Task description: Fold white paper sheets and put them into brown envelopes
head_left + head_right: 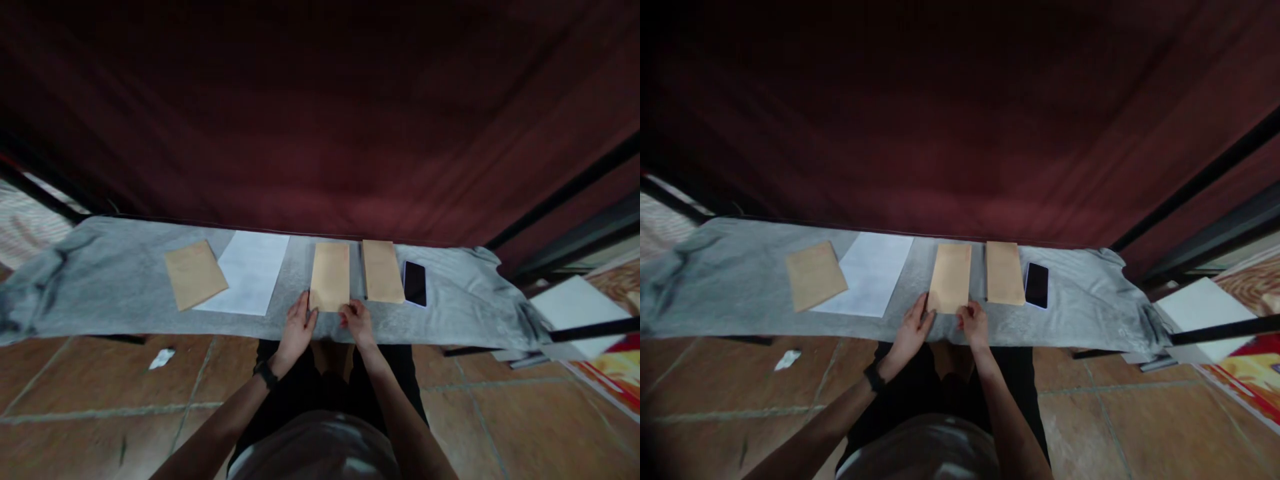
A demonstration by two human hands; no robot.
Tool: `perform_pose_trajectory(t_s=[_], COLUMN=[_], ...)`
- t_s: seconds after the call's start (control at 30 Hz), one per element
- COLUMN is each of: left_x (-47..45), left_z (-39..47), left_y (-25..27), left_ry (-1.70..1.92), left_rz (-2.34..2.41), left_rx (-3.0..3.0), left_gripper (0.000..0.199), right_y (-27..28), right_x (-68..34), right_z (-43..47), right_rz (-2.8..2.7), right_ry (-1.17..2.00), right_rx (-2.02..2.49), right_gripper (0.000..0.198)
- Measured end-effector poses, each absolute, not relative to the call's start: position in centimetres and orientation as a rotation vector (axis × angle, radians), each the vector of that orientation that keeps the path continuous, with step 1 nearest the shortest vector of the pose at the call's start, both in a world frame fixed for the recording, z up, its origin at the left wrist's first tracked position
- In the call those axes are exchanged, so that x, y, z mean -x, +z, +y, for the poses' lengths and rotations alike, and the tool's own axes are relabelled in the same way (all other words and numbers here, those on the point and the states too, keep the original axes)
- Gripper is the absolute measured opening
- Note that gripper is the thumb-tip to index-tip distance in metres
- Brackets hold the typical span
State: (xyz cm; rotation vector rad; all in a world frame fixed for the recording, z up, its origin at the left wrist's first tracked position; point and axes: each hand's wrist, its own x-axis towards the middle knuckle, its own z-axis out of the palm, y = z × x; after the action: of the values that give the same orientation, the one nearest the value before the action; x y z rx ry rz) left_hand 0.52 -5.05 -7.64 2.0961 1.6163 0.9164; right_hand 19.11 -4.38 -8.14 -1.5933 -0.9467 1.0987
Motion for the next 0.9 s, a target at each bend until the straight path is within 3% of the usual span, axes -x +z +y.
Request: perform_pose_trajectory(t_s=[0.2, 0.47, 0.63, 0.9], left_x=[-2.3, -7.6, -10.3, -10.8], left_z=[-3.4, 0.8, 5.2, 7.0], left_y=[-6.9, -6.5, -6.7, -7.5], left_ry=[0.917, 0.54, 0.393, 0.392], left_rz=[1.509, 1.202, 1.257, 1.245], left_rx=[-2.228, -2.587, -2.635, -2.671], left_gripper=[0.051, 0.052, 0.054, 0.055], right_y=[-8.1, -7.8, -7.8, -8.3], right_x=[-21.1, -21.4, -21.4, -21.3], right_z=[-5.1, -5.6, -5.2, -4.7], right_rz=[-0.888, -0.959, -1.055, -1.178], right_ry=[1.074, 1.025, 0.909, 0.748], right_rx=[1.644, 1.711, 1.784, 1.925], right_gripper=[0.025, 0.02, 0.012, 0.018])
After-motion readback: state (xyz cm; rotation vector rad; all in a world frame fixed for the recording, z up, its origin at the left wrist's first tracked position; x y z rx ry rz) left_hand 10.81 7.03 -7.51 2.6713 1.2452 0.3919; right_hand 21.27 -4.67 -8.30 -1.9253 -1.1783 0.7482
